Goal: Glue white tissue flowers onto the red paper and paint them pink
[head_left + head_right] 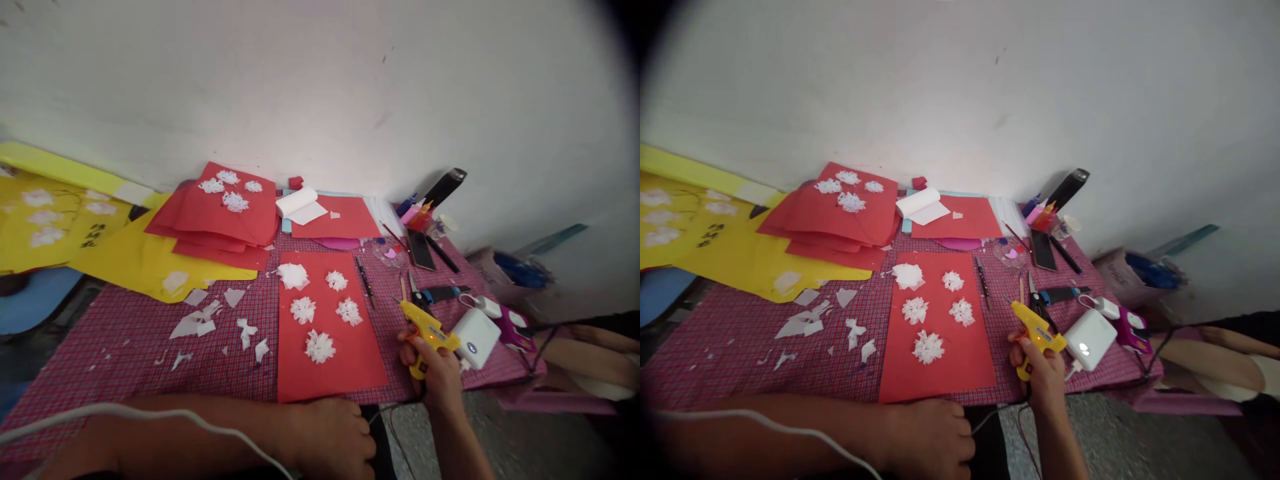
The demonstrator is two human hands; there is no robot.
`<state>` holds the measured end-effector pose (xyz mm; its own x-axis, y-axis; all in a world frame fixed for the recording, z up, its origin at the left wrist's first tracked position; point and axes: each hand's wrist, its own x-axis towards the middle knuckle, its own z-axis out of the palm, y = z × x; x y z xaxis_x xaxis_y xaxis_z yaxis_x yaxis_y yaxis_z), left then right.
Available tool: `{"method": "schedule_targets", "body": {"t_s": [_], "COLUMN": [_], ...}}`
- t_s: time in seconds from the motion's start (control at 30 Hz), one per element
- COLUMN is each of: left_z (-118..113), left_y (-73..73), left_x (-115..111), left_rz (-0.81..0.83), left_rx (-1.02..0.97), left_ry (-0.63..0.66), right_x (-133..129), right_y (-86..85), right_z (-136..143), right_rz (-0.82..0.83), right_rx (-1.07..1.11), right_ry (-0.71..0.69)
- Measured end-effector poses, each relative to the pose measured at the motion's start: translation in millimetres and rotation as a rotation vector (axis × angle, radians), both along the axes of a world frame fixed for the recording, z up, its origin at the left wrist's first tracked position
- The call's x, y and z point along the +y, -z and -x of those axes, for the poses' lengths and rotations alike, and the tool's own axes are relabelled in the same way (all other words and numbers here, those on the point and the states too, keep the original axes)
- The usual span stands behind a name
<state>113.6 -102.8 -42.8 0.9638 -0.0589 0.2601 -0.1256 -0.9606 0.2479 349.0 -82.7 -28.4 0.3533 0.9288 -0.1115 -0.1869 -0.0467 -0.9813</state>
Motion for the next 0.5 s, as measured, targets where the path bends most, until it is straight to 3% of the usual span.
{"method": "schedule_targets", "body": {"t_s": [0.27,0.5], "left_z": [2,3], "left_y": [7.3,8.6], "left_x": [-6,-4], "left_rz": [-0.052,-0.205], "left_rx": [-0.028,-0.084], "left_ry": [-0.006,0.049], "right_x": [0,1], "right_y": [5.8,6.8], "right_z": [-1,1], "right_rz": [0.037,-0.065], "right_rx": [-0.119,-0.131], "right_ry": [-0.013,-0.022]}}
